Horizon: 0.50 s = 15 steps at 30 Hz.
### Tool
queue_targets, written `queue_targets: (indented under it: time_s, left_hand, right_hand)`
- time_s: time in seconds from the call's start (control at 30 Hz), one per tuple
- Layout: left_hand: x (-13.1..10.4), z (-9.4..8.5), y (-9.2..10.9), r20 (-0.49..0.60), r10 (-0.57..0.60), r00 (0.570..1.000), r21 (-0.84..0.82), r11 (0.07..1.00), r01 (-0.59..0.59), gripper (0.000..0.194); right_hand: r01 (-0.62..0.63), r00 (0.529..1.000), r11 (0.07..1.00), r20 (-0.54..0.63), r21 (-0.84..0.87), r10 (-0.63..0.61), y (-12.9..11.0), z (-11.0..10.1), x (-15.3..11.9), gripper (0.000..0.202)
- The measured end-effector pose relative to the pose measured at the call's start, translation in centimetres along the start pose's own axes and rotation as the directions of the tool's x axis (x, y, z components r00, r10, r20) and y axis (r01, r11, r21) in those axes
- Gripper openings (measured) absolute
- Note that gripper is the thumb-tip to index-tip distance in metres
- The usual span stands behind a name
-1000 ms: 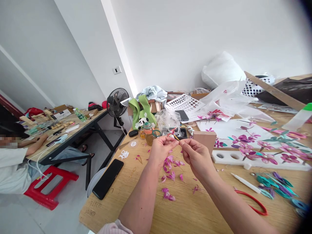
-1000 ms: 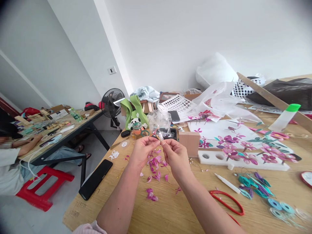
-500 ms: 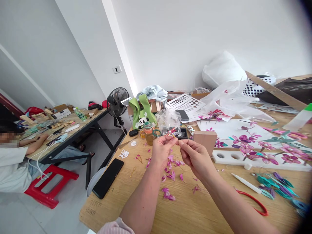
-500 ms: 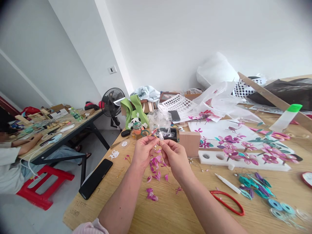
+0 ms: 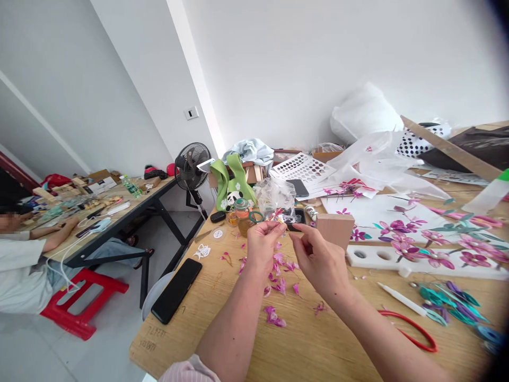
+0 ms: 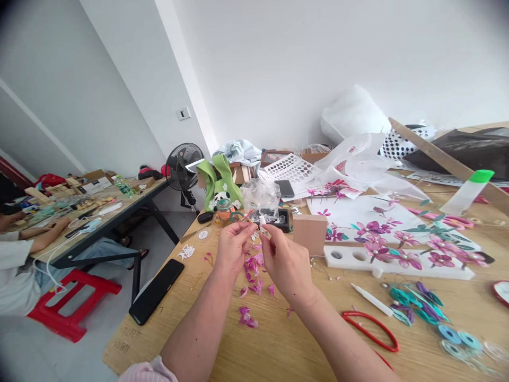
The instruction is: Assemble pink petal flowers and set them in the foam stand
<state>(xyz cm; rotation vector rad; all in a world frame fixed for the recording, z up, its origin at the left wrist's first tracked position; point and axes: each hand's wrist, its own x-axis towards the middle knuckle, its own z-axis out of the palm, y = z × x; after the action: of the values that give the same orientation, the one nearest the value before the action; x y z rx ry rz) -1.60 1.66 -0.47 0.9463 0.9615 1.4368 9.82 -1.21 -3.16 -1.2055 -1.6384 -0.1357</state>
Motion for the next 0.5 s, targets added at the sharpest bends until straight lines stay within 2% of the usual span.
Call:
queue_targets:
  time_s: [0.1, 0.2, 0.37, 0.5]
  left_hand:
    - [-0.13, 0.04, -0.04, 0.006, -0.021, 1.0, 0.013, 1.0, 0.021, 0.029]
    - [-0.21, 0.1, -0.19, -0.007, -0.032, 0.999, 0.034, 0.999, 0.032, 0.03]
    - [-0.2, 0.19, -0.31, -0.011, -0.015, 1.0, 0.042, 0.999, 0.015, 0.027]
    - [-0.32, 0.29, -0.18, 0.0, 0.026, 1.0, 0.046, 0.999, -0.026, 0.022]
  right_hand:
    - [0.112, 0.994, 0.981, 0.0, -0.158, -0.113, 0.17, 0.06, -0.12, 0.021]
    - [0.153, 0.988, 0.96, 0.001, -0.234, -0.157, 0.14, -0.08, -0.07, 0.018]
    - [0.195, 0.979, 0.952, -0.02, -0.236, -0.205, 0.01, -0.25, -0.04, 0.013]
    - [0.188, 0.98, 0.961, -0.023, -0.204, -0.197, -0.05, -0.11, -0.06, 0.012]
